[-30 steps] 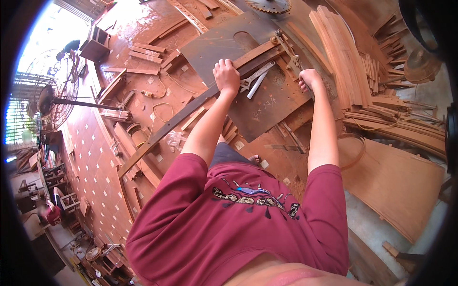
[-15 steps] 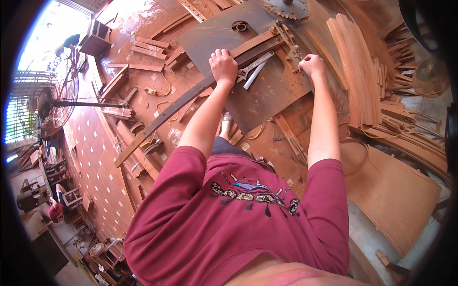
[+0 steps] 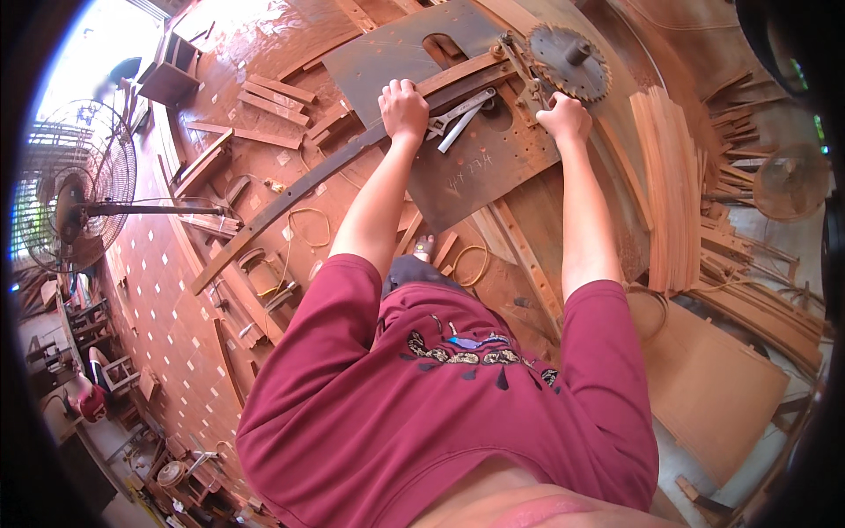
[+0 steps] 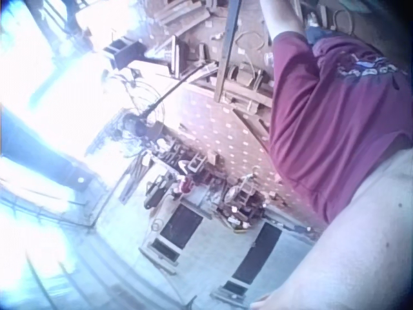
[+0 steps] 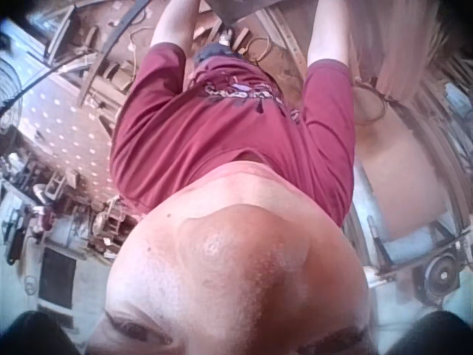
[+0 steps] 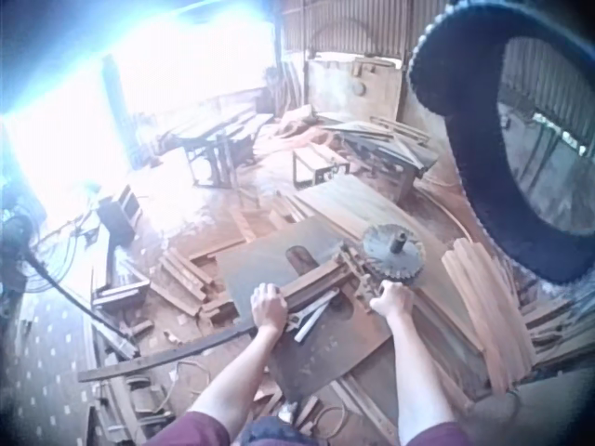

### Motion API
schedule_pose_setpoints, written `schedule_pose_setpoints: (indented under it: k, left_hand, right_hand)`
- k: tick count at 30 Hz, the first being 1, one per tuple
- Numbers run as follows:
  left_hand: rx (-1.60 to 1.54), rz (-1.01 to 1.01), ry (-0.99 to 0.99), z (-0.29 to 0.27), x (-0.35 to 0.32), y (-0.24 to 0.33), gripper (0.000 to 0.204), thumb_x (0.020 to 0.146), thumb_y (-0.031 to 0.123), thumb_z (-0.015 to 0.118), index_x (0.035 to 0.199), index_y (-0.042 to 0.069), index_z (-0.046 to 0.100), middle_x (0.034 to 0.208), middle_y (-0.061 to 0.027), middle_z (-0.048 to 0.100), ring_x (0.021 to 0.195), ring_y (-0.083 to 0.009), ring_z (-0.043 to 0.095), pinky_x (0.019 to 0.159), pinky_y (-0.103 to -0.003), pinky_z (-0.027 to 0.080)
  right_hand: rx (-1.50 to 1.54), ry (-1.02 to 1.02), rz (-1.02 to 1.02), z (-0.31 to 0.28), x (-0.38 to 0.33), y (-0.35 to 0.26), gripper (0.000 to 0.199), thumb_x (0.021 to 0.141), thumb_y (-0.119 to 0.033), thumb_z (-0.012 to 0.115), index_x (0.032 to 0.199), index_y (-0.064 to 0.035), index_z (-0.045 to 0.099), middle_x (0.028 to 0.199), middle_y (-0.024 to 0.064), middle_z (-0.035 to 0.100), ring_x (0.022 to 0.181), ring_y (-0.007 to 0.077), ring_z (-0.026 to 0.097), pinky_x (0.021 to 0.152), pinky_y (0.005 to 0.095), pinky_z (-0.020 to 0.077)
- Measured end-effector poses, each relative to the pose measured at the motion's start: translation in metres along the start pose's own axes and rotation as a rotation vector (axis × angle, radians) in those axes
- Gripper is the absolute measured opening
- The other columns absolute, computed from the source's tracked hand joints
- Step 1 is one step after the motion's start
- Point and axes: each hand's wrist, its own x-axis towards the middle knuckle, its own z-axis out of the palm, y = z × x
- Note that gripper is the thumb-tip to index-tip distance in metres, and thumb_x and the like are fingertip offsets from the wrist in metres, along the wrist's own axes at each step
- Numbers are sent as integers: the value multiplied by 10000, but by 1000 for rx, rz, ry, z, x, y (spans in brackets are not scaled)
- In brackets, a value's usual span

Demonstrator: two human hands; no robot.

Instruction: The person uses a table saw to cut thin wooden strips. They feed each strip through the spinning blade using a red push stick, then remove the cut piece and repeat the process with the next strip.

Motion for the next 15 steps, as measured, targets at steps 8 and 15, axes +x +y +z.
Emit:
schedule_pose_setpoints:
  k: [8, 15]
  left_hand:
    - [22, 11, 19, 26, 70, -43, 106, 887, 150, 595, 940, 88, 663, 996, -96, 630, 1003, -293, 600, 883, -417, 476]
    - [30, 29, 1, 27, 83, -55, 92, 878, 128, 593, 929, 88, 658, 985, -93, 622, 992, -289, 591, 870, -413, 473]
  right_hand:
    - [-120, 27, -37, 10, 53, -64, 333, 651, -270, 651, 932, -105, 720, 961, 169, 754, 935, 364, 732, 821, 462, 595]
    - [-124, 3, -81, 13, 70, -81, 326, 634, -259, 654, 912, -106, 727, 951, 178, 752, 921, 376, 731, 803, 464, 596]
